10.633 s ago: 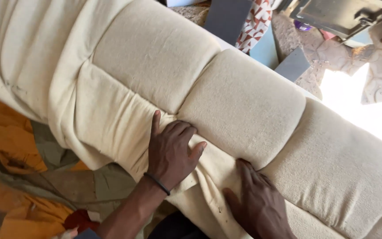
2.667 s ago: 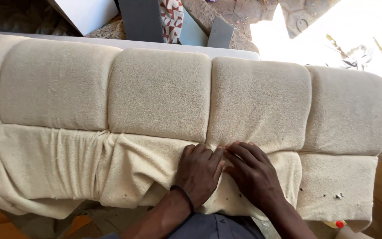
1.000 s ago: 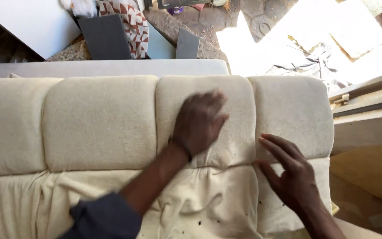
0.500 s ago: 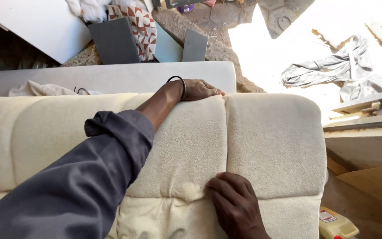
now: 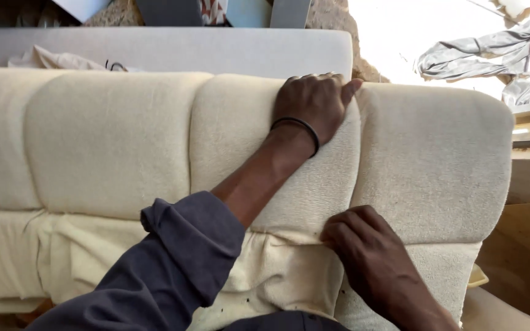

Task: Tucking and smoothing fabric into the seams of a foam sofa backrest during reupholstery.

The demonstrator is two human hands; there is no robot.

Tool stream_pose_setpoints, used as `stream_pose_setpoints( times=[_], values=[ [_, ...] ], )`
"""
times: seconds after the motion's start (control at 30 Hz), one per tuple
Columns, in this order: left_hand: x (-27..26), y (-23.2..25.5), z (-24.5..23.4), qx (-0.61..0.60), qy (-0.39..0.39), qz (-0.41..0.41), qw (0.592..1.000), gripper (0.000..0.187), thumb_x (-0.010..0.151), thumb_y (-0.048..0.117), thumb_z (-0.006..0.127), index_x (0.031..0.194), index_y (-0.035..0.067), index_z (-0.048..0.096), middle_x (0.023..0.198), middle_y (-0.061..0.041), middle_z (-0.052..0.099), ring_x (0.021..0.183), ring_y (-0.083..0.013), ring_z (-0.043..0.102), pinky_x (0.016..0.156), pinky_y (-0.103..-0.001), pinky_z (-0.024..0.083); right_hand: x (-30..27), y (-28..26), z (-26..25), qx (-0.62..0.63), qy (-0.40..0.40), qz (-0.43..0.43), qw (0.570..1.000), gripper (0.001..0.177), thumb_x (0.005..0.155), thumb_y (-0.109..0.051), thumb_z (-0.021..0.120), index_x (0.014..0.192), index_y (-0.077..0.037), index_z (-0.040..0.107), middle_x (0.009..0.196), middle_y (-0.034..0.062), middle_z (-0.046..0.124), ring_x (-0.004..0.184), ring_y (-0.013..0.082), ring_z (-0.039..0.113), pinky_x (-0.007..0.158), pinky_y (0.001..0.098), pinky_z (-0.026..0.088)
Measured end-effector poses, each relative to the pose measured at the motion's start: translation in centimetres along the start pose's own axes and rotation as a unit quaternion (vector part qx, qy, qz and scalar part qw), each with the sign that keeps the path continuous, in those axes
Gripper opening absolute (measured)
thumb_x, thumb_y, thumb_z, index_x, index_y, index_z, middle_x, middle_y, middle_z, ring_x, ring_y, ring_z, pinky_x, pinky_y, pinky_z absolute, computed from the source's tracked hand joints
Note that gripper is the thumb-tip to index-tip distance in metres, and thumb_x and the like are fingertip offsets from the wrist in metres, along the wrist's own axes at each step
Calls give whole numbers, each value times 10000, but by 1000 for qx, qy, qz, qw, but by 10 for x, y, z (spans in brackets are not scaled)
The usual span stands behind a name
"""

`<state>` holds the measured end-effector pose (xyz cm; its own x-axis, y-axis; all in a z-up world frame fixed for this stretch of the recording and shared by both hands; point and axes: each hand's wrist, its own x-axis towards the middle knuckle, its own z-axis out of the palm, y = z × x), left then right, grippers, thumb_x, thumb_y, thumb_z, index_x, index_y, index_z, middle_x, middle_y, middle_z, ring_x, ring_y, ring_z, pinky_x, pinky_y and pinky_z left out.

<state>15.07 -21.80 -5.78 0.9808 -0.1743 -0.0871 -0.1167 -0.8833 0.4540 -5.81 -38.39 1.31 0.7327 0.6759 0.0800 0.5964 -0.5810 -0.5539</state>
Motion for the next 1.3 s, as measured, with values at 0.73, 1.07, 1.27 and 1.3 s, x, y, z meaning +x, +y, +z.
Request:
stream_pose_setpoints(
  times=[0.73,1.07,1.27,1.3],
  values=[
    [-266,14,-7,-176,117,146,966,423,1099,157,766,1502,47,695,1490,-147,695,1376,-368,664,1209,-496,526,-11,16,-3,113,-41,92,988,149,1136,-199,633,1017,-136,697,968,30,772,911,279,654,747,447,547],
    [-242,20,-15,-164,130,140,968,172,1001,12,747,1149,86,794,1150,-81,791,1013,-326,708,855,-450,552,-81,-18,50,-30,125,151,980,665,908,-298,959,1518,-126,756,1566,128,726,1375,330,732,1156,454,609],
    [-237,17,-16,-160,88,136,974,140,944,85,794,1080,112,775,1081,-45,758,966,-327,651,821,-471,509,-55,-17,54,-49,158,89,982,174,1101,-118,698,1229,-124,815,1330,70,809,1269,315,731,970,420,498],
    [-237,16,-15,-160,88,139,973,120,958,108,786,1077,118,782,1080,-41,756,968,-325,646,822,-471,503,-47,-19,47,-42,157,77,984,172,1123,-84,627,1109,-104,797,1190,48,821,1156,303,731,896,413,477]
  ],
)
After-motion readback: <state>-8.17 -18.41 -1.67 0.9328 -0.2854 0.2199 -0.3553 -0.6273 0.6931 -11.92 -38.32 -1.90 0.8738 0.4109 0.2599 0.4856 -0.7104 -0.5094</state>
